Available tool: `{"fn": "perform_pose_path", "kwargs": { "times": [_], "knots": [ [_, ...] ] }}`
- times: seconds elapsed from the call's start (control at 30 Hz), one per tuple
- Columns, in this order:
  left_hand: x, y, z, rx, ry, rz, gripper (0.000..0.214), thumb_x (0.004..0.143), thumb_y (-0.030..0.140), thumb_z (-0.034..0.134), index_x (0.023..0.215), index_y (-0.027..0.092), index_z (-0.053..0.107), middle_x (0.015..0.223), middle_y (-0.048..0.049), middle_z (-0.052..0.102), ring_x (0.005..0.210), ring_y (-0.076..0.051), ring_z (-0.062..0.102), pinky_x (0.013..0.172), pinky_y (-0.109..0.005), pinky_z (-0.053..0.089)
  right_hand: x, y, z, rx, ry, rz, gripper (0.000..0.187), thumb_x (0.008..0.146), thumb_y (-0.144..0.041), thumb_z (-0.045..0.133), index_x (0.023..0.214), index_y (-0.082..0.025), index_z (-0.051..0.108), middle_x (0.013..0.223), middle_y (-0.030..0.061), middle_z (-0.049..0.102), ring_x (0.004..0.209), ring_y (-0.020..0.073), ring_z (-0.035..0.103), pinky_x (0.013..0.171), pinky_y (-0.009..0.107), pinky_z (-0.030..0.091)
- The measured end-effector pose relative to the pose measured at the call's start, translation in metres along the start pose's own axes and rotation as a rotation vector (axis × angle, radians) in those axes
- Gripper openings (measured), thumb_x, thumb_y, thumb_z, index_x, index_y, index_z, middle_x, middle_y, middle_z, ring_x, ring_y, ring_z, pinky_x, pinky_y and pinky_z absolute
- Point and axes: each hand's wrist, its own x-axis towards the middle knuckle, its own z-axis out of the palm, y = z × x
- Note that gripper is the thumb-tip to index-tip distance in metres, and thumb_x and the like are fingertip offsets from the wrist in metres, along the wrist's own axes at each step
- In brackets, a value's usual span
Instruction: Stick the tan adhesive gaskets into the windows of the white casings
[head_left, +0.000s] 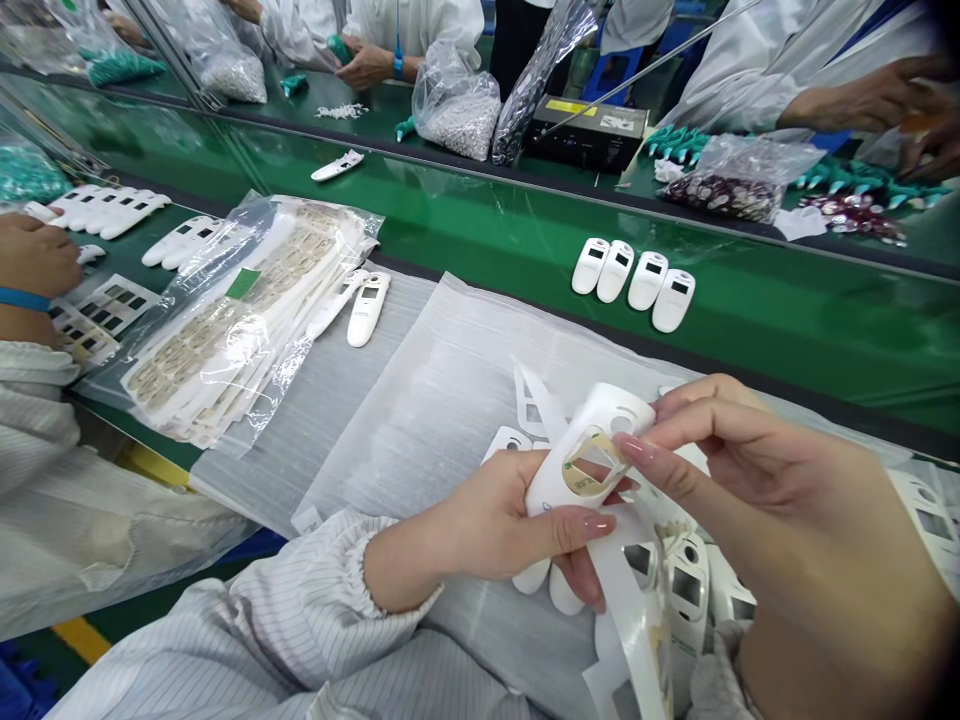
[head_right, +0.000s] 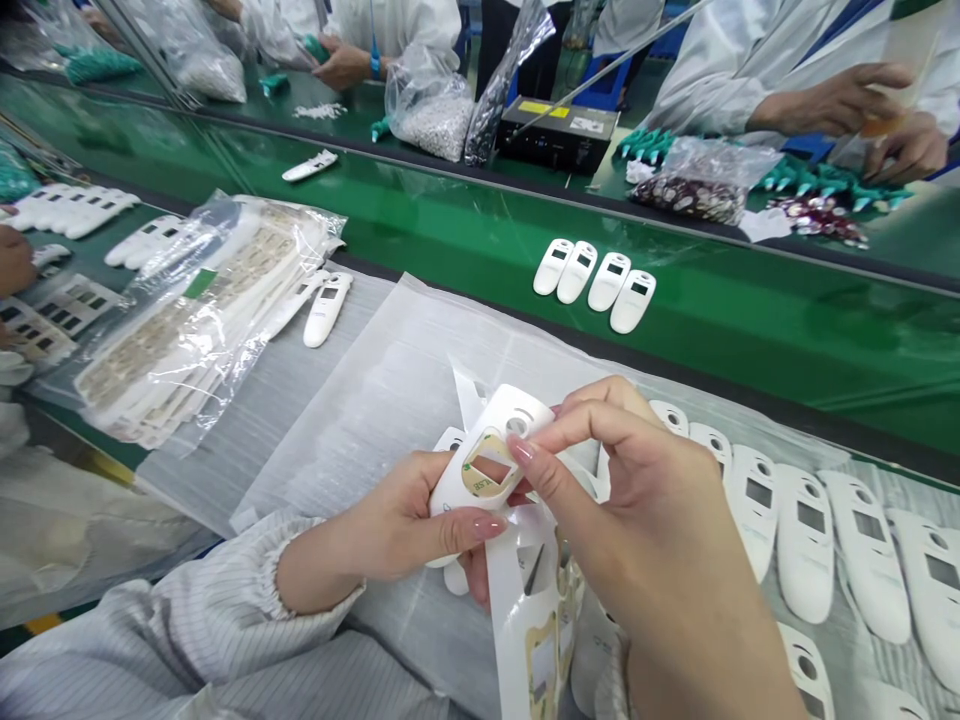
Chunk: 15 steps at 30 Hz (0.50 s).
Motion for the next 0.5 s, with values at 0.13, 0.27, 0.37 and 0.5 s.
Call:
{"fn": "perform_pose_path", "kwargs": {
  "times": [0.13,0.27,0.37,0.5],
  "knots": [
    [-0.0007,0.0007,0.0004,0.006,-0.001,0.004,0.025,0.090,0.039,0.061,0.098,0.016,0.059,0.067,-0.0011,0.065,0.053,-0.012,0.064,0.053,-0.020,0.051,0.0016,0.0034,-0.0027,-0.029,-0.017,-0.045,0.010,0.078,-0.037,0.072,0.073,-0.030,0.067,0.085,-0.0002,0.058,0.082,0.0190,0.057,0.072,0.036,0.044],
    [-0.0009,0.0012,0.0012,0.019,0.001,0.000,0.026,0.089,0.039,0.061,0.101,0.016,0.058,0.064,-0.0003,0.064,0.053,-0.013,0.065,0.053,-0.021,0.051,0.0023,0.0038,-0.0048,-0.056,-0.039,-0.073,0.008,0.079,-0.036,0.071,0.076,-0.030,0.068,0.085,-0.0001,0.058,0.083,0.0187,0.057,0.073,0.036,0.044],
    [-0.0008,0.0013,0.0015,0.013,0.011,-0.005,0.028,0.089,0.041,0.061,0.101,0.016,0.058,0.064,-0.0010,0.064,0.052,-0.014,0.064,0.053,-0.022,0.051,0.0009,0.0030,-0.0033,-0.049,-0.025,-0.069,0.009,0.079,-0.037,0.072,0.075,-0.030,0.068,0.085,0.0003,0.058,0.084,0.0193,0.057,0.074,0.036,0.042],
    [-0.0014,0.0006,0.0015,0.022,0.011,-0.003,0.027,0.090,0.040,0.060,0.101,0.015,0.059,0.063,-0.0007,0.063,0.053,-0.014,0.064,0.053,-0.021,0.050,-0.0014,0.0016,-0.0007,-0.028,0.032,-0.045,0.010,0.077,-0.038,0.074,0.074,-0.030,0.068,0.085,0.0009,0.058,0.087,0.0204,0.055,0.074,0.037,0.041]
  ]
}}
